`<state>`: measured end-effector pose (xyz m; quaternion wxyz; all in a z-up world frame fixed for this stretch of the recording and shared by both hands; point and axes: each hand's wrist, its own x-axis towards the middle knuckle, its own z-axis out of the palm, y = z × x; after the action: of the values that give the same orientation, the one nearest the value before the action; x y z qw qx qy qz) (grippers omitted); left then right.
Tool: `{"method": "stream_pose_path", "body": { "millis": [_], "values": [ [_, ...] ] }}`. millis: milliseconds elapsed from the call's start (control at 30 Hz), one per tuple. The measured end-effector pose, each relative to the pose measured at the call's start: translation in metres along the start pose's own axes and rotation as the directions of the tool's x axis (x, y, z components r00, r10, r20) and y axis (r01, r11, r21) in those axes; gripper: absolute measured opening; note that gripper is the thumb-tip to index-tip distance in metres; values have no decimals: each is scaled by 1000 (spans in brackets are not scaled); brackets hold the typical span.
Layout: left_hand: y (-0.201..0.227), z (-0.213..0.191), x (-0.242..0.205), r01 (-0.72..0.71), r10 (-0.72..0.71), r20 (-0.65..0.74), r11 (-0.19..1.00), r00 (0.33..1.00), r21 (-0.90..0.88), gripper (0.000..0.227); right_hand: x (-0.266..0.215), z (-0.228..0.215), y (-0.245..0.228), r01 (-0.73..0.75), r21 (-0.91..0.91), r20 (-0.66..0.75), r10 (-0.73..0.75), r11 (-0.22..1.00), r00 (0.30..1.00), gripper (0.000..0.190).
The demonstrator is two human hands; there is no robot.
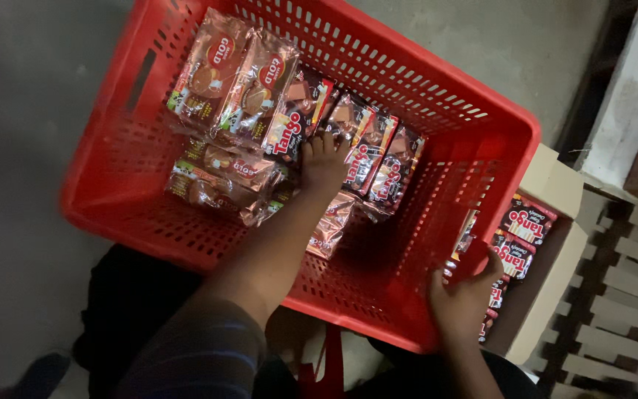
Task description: The person transfers individually wrapped snack bars from a cardboard box into a red plastic basket. They pick up bars one at a time and place them into the basket, arranging them in rows.
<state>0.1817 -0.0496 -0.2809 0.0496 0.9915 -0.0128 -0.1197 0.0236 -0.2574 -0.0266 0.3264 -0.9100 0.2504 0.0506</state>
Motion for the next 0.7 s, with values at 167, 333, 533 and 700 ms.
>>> {"method": "stream_pose_path", "body": {
  "millis": [167,333,533,700],
  "values": [
    [1,-14,-4,-62,58,30,984,998,166,59,5,2,14,96,-56,-32,-98,994,995,81],
    [0,-36,-9,-35,18,69,964,997,262,68,0,0,8,23,-48,-3,-23,999,1000,79],
    [2,-27,0,147,-145,78,989,986,-10,69,4,2,11,50,-53,-34,-52,997,998,77],
    [-2,-42,1,144,-135,116,987,984,-66,73,5,5,21,147,-47,-69,-150,988,986,78]
  ]
}}
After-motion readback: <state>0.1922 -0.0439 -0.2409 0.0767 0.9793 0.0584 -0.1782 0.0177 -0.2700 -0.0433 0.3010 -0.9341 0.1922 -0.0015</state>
